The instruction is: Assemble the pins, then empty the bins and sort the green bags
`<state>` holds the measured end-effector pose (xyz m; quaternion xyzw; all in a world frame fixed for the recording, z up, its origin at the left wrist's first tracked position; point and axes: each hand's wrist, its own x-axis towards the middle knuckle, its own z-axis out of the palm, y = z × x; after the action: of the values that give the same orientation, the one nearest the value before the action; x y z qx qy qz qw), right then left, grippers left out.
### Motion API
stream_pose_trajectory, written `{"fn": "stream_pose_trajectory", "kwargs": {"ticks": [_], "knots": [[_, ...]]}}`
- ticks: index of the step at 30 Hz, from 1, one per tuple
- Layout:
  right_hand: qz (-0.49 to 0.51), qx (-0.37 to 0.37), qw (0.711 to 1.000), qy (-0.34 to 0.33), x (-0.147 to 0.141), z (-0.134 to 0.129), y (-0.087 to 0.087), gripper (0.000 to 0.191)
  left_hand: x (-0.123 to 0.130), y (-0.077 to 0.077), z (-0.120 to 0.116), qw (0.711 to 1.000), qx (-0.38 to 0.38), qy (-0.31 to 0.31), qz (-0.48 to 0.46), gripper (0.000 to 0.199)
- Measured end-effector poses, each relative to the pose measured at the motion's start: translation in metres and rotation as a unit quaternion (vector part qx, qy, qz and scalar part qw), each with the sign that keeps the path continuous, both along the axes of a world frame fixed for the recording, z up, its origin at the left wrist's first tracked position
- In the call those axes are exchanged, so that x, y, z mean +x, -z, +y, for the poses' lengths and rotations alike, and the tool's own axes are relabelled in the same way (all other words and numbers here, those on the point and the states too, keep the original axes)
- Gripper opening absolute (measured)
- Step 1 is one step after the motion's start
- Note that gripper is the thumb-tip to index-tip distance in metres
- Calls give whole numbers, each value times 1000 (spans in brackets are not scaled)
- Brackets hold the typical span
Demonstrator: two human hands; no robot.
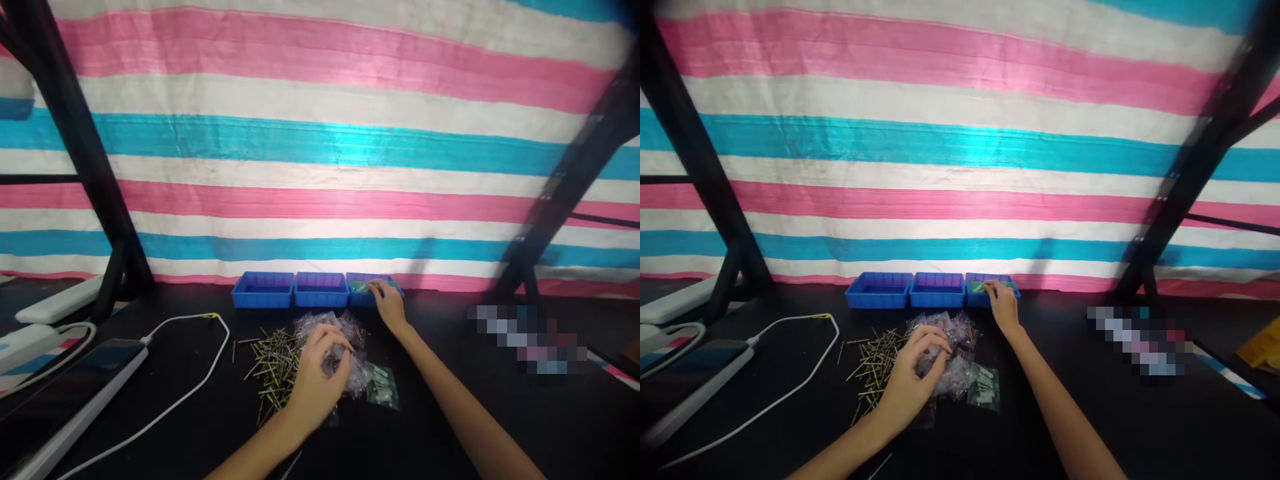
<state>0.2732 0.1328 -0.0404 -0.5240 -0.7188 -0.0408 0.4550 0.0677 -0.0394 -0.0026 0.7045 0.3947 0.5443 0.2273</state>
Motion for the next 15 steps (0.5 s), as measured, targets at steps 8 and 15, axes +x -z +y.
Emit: {"fn": "stream_pose_trajectory", "kwargs": {"ticks": [8, 15], "knots": [[-69, 14, 997, -13, -3, -9, -35, 22, -2, -3, -1, 999, 6, -22, 24, 13], [-103, -5, 992, -70, -7, -5, -35, 17, 4, 1, -5, 998, 2, -2, 56, 13]]}}
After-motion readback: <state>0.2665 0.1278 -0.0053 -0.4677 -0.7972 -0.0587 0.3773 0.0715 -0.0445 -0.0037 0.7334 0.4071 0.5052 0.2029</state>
